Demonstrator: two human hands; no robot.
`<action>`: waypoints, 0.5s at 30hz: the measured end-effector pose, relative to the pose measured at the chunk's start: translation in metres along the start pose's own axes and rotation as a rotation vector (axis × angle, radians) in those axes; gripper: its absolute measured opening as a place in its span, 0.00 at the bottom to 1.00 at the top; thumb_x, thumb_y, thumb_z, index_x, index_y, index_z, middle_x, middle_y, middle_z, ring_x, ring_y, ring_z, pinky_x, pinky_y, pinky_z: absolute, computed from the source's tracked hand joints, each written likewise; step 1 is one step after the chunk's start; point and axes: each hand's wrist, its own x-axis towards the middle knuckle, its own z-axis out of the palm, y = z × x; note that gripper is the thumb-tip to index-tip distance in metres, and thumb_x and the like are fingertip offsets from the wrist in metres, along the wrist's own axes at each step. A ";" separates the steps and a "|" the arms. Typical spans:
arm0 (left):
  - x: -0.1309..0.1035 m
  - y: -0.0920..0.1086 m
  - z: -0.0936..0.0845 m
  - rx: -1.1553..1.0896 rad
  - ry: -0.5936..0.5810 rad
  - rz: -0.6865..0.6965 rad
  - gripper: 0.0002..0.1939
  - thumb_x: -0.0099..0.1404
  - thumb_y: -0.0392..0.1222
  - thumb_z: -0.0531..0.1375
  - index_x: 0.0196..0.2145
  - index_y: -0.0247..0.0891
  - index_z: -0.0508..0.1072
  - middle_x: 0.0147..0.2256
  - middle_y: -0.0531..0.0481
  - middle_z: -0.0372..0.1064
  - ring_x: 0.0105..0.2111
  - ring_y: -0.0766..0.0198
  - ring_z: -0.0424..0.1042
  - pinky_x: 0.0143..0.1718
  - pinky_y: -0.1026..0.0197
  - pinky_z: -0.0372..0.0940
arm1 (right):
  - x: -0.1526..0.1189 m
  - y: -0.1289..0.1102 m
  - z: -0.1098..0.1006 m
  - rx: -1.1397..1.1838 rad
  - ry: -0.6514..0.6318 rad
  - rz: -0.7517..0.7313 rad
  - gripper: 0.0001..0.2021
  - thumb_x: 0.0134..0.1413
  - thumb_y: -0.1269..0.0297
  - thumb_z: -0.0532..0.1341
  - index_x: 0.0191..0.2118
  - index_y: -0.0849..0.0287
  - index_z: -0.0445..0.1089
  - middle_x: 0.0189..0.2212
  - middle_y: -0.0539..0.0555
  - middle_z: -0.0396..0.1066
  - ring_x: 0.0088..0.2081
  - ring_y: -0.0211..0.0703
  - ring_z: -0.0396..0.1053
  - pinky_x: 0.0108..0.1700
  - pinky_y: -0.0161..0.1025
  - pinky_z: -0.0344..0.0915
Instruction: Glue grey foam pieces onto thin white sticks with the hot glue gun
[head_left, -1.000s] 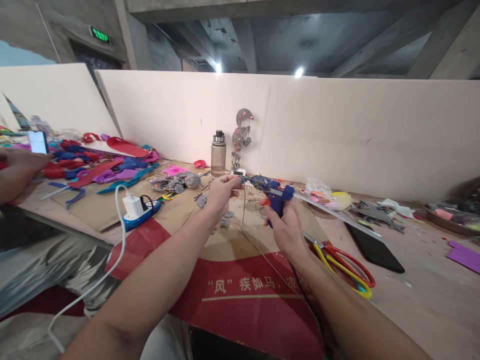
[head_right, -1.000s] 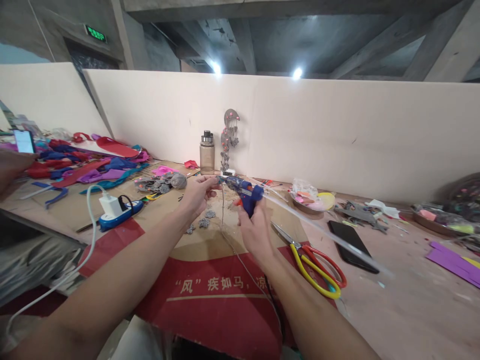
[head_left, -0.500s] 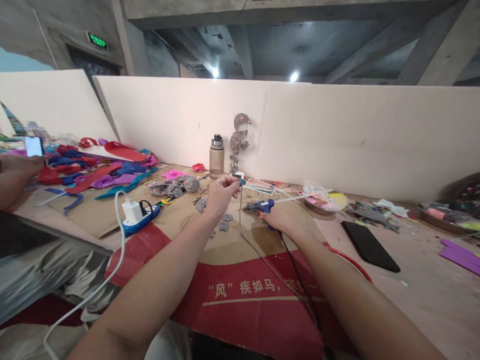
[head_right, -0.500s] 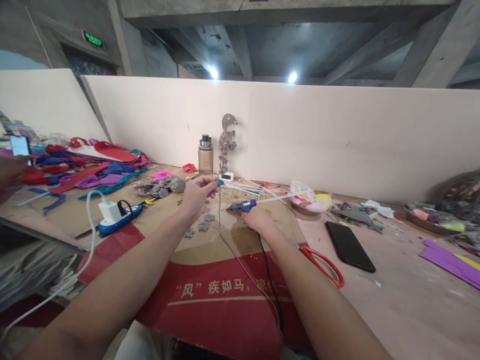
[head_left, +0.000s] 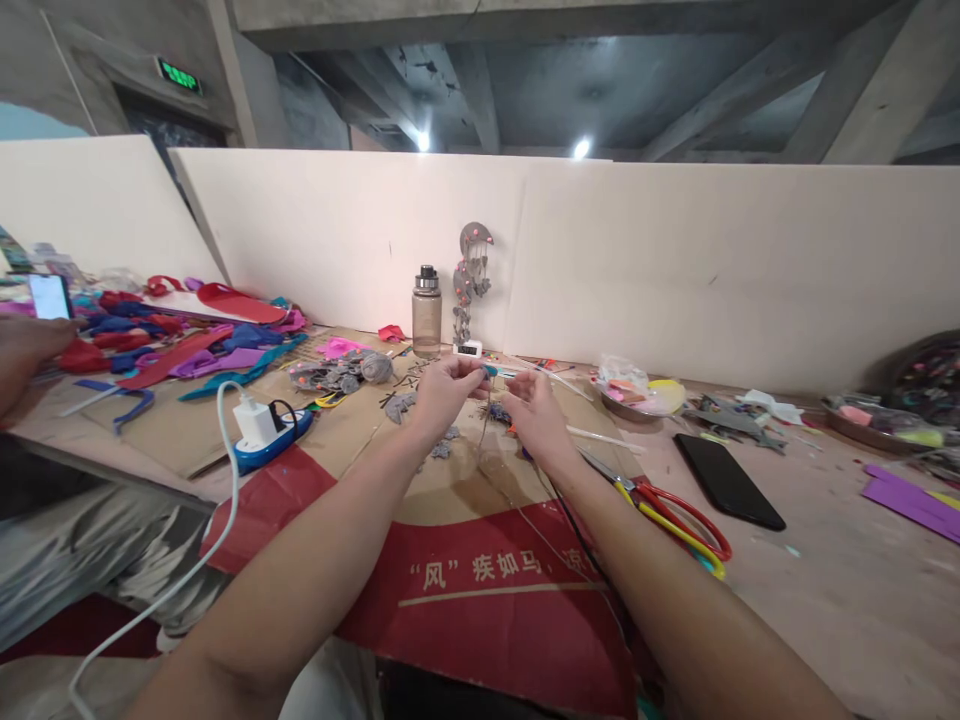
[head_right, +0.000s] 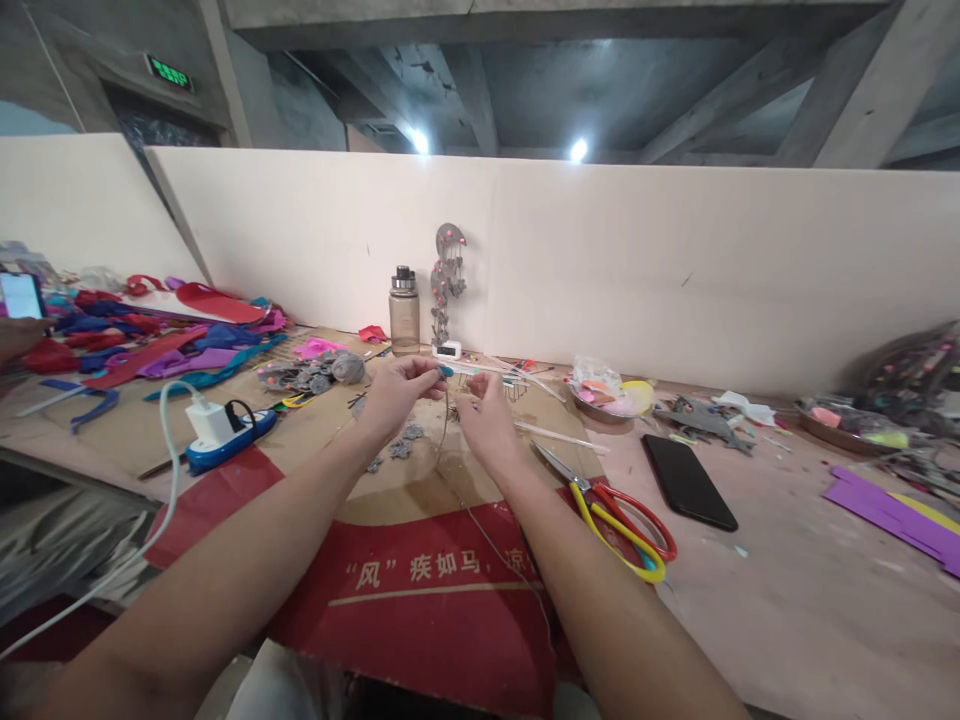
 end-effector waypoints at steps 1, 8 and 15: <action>-0.001 0.001 0.000 0.061 0.005 0.018 0.08 0.55 0.41 0.63 0.32 0.33 0.75 0.26 0.49 0.73 0.24 0.67 0.71 0.27 0.64 0.67 | -0.002 -0.003 0.006 0.140 -0.015 0.041 0.18 0.46 0.60 0.60 0.42 0.54 0.55 0.45 0.56 0.67 0.45 0.42 0.70 0.47 0.43 0.66; -0.007 0.008 0.003 0.236 0.053 0.092 0.06 0.54 0.39 0.62 0.29 0.35 0.76 0.23 0.51 0.72 0.21 0.69 0.68 0.21 0.67 0.61 | -0.012 -0.019 0.018 0.272 0.024 0.077 0.20 0.46 0.57 0.62 0.42 0.54 0.54 0.27 0.43 0.63 0.27 0.35 0.63 0.29 0.34 0.62; -0.009 0.011 0.008 -0.011 -0.030 -0.030 0.07 0.52 0.40 0.65 0.28 0.32 0.75 0.27 0.48 0.73 0.26 0.65 0.73 0.27 0.64 0.70 | -0.015 -0.024 0.009 0.089 0.107 -0.023 0.08 0.51 0.59 0.58 0.31 0.58 0.66 0.24 0.46 0.63 0.27 0.36 0.59 0.30 0.34 0.57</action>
